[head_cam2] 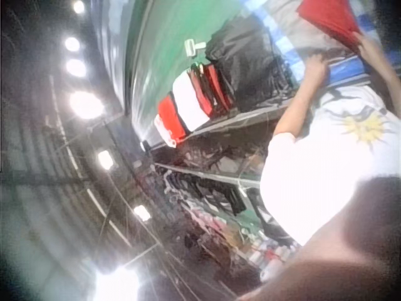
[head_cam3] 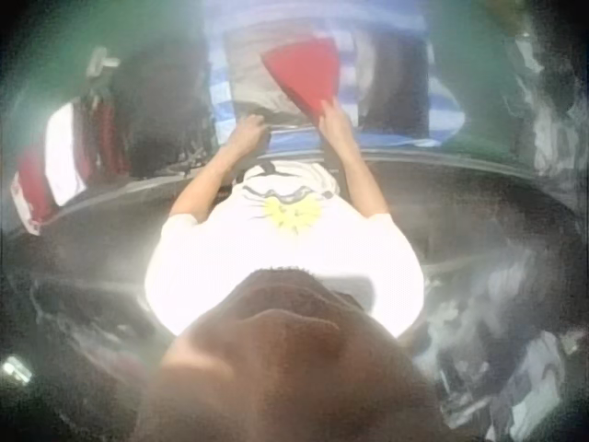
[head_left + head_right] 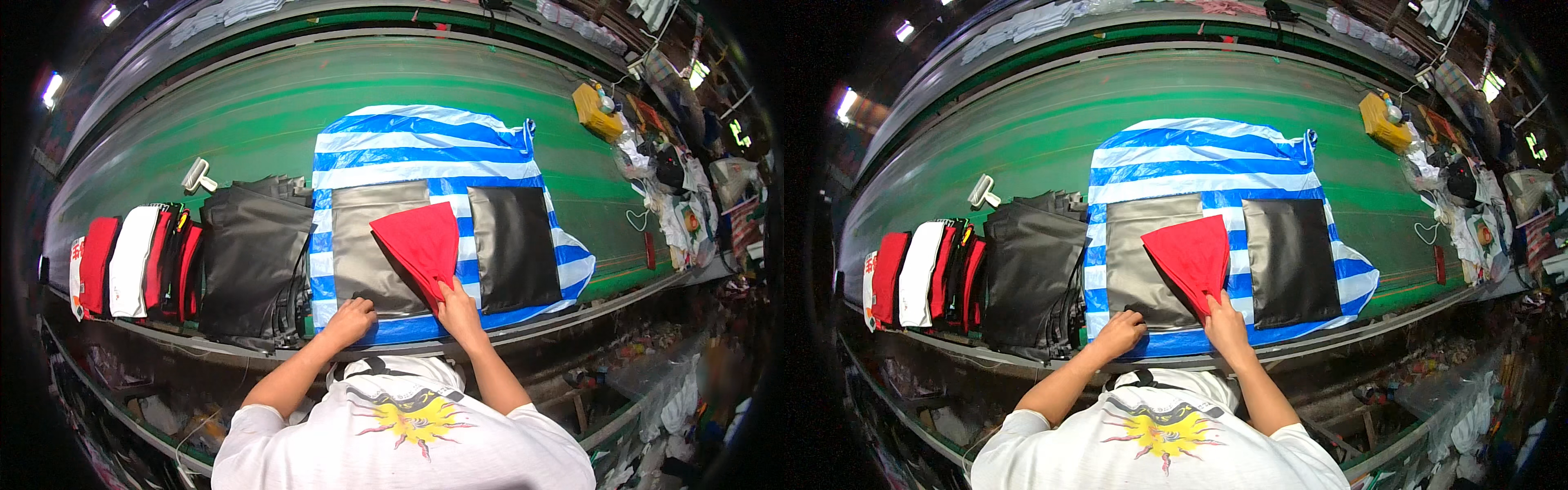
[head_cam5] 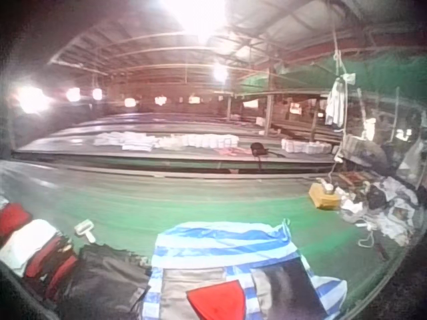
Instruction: The person folds various t-shirts and places them into black plastic bags on a green conveyor belt. The person handles white, red, and black shirts, folding each one and inserting it into a bag before moving to the next item.
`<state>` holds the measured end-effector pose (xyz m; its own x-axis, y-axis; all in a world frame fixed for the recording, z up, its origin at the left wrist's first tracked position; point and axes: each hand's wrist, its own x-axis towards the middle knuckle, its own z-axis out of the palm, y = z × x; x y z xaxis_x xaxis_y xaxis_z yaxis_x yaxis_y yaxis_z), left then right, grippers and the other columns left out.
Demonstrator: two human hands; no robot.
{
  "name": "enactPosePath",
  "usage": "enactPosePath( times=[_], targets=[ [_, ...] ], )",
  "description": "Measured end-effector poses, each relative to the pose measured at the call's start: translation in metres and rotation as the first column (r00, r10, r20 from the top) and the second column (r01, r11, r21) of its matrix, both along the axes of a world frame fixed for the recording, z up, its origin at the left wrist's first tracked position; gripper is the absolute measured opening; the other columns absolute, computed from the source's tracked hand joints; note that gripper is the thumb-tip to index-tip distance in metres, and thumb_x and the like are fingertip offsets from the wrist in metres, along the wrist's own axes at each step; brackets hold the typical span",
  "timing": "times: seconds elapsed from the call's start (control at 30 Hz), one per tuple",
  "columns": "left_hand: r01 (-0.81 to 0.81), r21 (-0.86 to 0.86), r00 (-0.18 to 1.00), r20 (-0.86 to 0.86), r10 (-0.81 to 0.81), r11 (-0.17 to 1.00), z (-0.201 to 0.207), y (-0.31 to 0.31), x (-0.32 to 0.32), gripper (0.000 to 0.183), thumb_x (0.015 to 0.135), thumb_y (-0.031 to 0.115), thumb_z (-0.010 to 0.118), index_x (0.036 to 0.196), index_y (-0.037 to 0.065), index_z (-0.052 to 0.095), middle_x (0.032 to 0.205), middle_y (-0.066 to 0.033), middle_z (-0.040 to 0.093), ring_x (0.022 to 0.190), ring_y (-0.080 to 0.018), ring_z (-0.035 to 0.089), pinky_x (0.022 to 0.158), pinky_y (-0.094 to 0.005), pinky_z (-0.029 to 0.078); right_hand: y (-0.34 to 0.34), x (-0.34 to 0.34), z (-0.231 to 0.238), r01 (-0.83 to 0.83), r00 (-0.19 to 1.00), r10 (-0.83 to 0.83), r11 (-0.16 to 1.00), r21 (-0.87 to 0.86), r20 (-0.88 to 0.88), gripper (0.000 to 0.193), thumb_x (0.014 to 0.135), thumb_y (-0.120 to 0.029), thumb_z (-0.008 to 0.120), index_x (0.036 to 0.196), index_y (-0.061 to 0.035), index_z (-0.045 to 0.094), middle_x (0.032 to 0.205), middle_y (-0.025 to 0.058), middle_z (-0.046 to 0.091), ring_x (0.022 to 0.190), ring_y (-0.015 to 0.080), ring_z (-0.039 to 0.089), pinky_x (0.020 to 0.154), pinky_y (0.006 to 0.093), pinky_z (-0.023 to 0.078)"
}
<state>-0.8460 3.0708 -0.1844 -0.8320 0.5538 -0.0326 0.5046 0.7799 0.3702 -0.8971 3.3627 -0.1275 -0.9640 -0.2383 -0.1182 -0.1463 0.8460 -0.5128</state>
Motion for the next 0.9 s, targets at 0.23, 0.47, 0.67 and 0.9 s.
enactPosePath(
  times=[0.23, 0.47, 0.67, 0.9],
  targets=[
    [-0.047, 0.173, 0.973, 0.232, 0.006, 0.984, 0.01, -0.006, -0.025, 0.015, 0.069, -0.001, 0.072, 0.082, 0.004, 0.076, 0.088, -0.0138, 0.066, 0.091, -0.037, 0.064, 0.081, -0.0475, 0.053, 0.006, -0.004, -0.012, -0.06, 0.997, 0.06, 0.998, 0.008, -0.038, 0.048, 0.085, -0.009, 0.069, 0.132, 0.0013, 0.064, 0.138, 0.0362, 0.054, 0.094, 0.053, 0.068, 0.086, 0.0541, 0.058],
    [-0.133, 0.276, 0.948, 0.314, 0.042, 0.952, 0.001, -0.006, -0.029, 0.012, 0.071, 0.0, 0.073, 0.08, 0.003, 0.079, 0.084, -0.0183, 0.069, 0.089, -0.0373, 0.069, 0.081, -0.045, 0.055, 0.008, -0.009, -0.005, -0.056, 0.998, 0.056, 0.998, 0.018, 0.012, 0.047, 0.085, -0.009, 0.069, 0.131, -0.0008, 0.065, 0.136, 0.0353, 0.056, 0.104, 0.0505, 0.067, 0.094, 0.0526, 0.055],
    [-0.119, 0.261, 0.928, 0.373, 0.014, 0.958, -0.001, -0.008, -0.038, 0.01, 0.072, 0.007, 0.079, 0.08, 0.002, 0.078, 0.086, -0.0197, 0.071, 0.085, -0.0372, 0.071, 0.078, -0.0437, 0.057, 0.005, -0.006, -0.008, -0.039, 0.999, 0.04, 0.999, 0.007, -0.037, 0.047, 0.084, -0.008, 0.069, 0.13, -0.0004, 0.066, 0.135, 0.0354, 0.057, 0.103, 0.0502, 0.067, 0.093, 0.0525, 0.056],
    [0.032, 0.041, 0.966, 0.257, -0.041, 0.999, 0.005, -0.005, -0.039, 0.022, 0.079, 0.006, 0.069, 0.101, 0.003, 0.07, 0.099, -0.0188, 0.068, 0.099, -0.0388, 0.067, 0.087, -0.0474, 0.054, 0.008, -0.003, -0.011, -0.031, 0.99, 0.026, 0.999, -0.039, -0.135, 0.045, 0.082, -0.005, 0.067, 0.127, 0.0005, 0.068, 0.138, 0.0345, 0.056, 0.104, 0.0489, 0.068, 0.093, 0.0507, 0.056]
  ],
)
